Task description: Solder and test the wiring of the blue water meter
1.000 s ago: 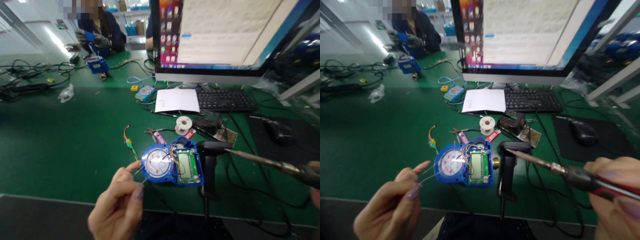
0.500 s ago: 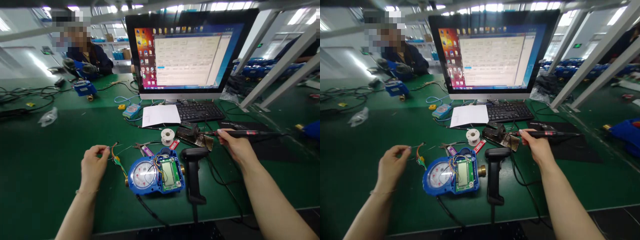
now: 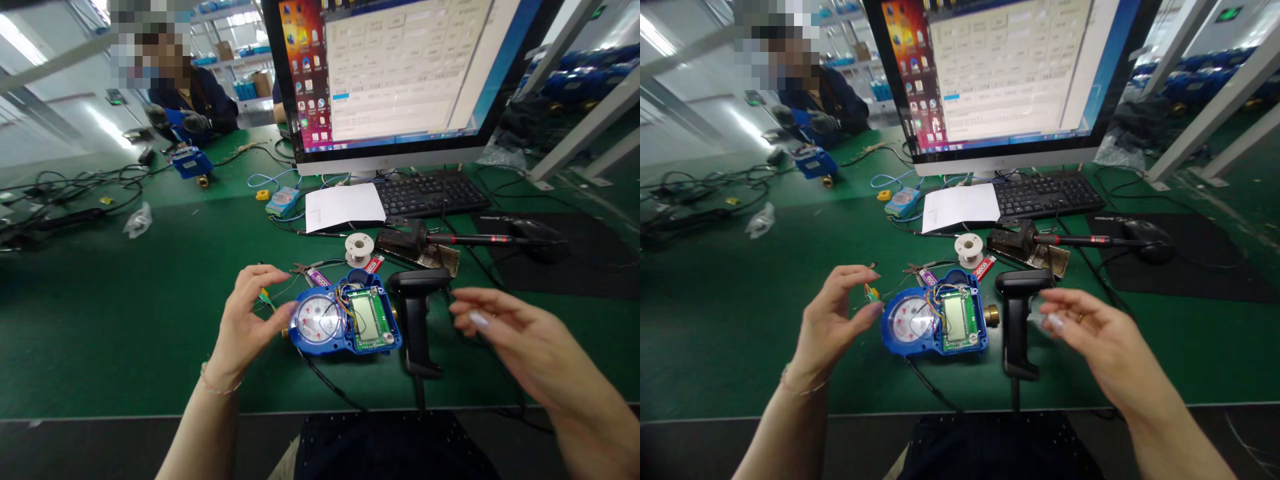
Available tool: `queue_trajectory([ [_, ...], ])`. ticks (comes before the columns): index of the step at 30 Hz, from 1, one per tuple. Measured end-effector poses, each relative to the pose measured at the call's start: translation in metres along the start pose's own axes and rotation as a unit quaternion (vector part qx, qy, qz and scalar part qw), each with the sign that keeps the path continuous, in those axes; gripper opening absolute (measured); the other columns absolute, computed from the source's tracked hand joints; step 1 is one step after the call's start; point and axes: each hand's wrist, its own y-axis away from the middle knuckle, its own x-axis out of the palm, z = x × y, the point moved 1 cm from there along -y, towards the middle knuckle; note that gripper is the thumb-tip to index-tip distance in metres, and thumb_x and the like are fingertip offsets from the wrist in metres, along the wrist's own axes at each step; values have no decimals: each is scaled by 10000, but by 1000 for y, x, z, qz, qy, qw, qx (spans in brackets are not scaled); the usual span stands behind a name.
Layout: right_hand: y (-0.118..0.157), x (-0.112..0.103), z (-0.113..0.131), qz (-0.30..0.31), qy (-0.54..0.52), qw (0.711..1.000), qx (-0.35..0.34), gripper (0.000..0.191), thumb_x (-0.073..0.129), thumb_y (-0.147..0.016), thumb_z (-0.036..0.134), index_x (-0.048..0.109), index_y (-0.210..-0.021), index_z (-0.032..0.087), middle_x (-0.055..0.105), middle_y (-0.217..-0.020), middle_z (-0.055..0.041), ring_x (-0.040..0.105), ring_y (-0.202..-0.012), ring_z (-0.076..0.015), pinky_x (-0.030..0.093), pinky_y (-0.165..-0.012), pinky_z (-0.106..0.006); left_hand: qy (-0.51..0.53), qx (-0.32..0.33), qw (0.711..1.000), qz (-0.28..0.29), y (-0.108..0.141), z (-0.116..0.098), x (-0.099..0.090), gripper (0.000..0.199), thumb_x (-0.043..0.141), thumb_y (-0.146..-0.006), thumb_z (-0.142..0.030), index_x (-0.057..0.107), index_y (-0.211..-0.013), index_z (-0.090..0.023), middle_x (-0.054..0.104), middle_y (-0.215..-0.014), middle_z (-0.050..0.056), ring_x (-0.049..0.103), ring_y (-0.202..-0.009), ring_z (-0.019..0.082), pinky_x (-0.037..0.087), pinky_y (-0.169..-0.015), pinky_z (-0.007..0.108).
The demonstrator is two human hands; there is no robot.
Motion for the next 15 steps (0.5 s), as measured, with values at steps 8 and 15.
queue_trajectory([
  [8,76,89,-64,295,-154,917,221,780,782,-567,472,456,-1205,165,547,-1054,-112,569,-896,-174,468,-794,-287,218,-135,921,295,-1,10,27,932,741,-525,-567,346,-1306,-246,414,-1342,96,423,-1205,312,316,-1056,460],
  [15,59,160,-73,192,-281,930,143,855,777,-591,442,381,-1311,207,472,-1249,-111,393,-1216,-244,239,-1077,-398,341,-287,870,211,22,8,44,511,530,-779,-455,415,-1213,-211,579,-1166,79,564,-1037,262,473,-901,393],
])
